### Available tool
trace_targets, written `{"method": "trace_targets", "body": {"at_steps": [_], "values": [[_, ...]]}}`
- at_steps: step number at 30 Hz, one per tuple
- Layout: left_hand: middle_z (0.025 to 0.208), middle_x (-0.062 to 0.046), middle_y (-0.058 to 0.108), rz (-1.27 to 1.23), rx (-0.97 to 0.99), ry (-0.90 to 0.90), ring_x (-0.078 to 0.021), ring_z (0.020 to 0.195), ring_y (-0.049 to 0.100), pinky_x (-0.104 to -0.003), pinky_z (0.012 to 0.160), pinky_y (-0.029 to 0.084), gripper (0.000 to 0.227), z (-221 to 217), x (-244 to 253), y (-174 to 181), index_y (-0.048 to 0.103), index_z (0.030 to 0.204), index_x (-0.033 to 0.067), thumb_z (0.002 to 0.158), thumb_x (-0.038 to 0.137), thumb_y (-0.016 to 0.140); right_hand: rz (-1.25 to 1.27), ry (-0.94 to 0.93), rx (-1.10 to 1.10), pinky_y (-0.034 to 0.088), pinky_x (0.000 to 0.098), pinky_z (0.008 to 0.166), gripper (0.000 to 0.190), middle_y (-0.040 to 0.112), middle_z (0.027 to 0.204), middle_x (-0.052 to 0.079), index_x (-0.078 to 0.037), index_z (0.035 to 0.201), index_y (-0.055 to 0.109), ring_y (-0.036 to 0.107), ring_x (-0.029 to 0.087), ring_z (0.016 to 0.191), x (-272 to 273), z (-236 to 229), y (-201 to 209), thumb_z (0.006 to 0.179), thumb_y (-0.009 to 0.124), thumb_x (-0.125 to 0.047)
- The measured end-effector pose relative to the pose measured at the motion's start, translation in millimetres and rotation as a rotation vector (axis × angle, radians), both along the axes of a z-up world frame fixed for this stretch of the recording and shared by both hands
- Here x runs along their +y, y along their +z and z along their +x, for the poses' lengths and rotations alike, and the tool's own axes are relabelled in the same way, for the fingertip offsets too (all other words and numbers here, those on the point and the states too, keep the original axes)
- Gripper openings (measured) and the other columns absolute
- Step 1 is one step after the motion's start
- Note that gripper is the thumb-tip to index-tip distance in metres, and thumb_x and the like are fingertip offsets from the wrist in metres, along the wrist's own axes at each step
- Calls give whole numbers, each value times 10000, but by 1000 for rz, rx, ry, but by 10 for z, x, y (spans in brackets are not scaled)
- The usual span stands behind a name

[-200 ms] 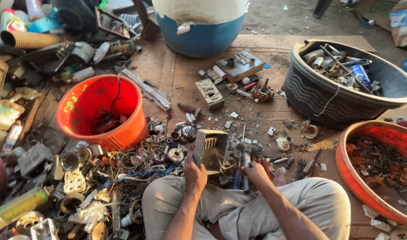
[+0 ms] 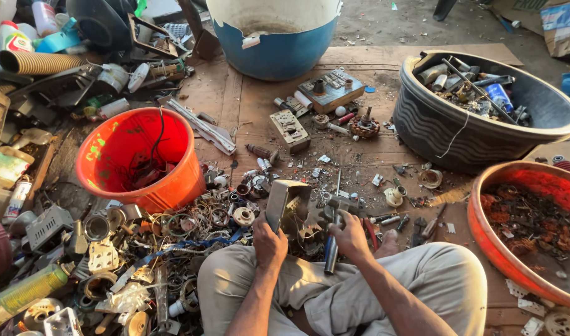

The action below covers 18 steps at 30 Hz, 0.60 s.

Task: The person sits on the floor surrounded by electronic waste and uses a hammer and a screwdriver to dismantle a metal gear-like component. They repeatedly strike the object to separate parts and occasionally use the screwdriver to pry or adjust pieces.

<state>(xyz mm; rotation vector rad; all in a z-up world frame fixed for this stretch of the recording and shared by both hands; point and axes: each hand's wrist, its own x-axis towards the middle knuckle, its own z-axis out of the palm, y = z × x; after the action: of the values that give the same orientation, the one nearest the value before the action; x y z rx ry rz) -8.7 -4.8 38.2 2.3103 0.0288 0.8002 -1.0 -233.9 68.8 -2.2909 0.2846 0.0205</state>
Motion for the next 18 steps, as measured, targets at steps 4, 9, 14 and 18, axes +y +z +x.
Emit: {"method": "trace_targets", "body": {"at_steps": [4,9,14,18], "values": [[1144,-302,596,-120,53,-31,-475,1076,601,-499,919,517,529,-49,12,49,528,1226,-106,741,5,709,3,200,-433,492,412,1010,550,588,1321,181,-102,1350,622,592,355,1206,253,-203,368,832,760,-222],[1126,-257,659,-79,85,-119,-446,1060,646,-486,921,532,509,-46,-18,-51,596,1244,-47,751,47,678,-441,515,-848,463,501,976,485,546,1349,204,-134,1202,652,539,418,1233,519,-142,640,743,776,-232],[1110,-246,687,-255,196,2,-434,1040,659,-483,907,526,427,-60,7,37,655,1224,-4,820,133,647,38,286,-598,564,436,911,162,750,1086,119,-104,1034,721,734,297,1026,417,35,217,897,690,-185],[1066,-217,727,-562,345,111,-393,1005,701,-467,902,532,415,27,79,133,733,1175,42,786,99,604,1304,-98,-150,495,450,837,299,697,1014,150,39,1230,672,635,282,874,38,380,-188,976,644,-116]]}}
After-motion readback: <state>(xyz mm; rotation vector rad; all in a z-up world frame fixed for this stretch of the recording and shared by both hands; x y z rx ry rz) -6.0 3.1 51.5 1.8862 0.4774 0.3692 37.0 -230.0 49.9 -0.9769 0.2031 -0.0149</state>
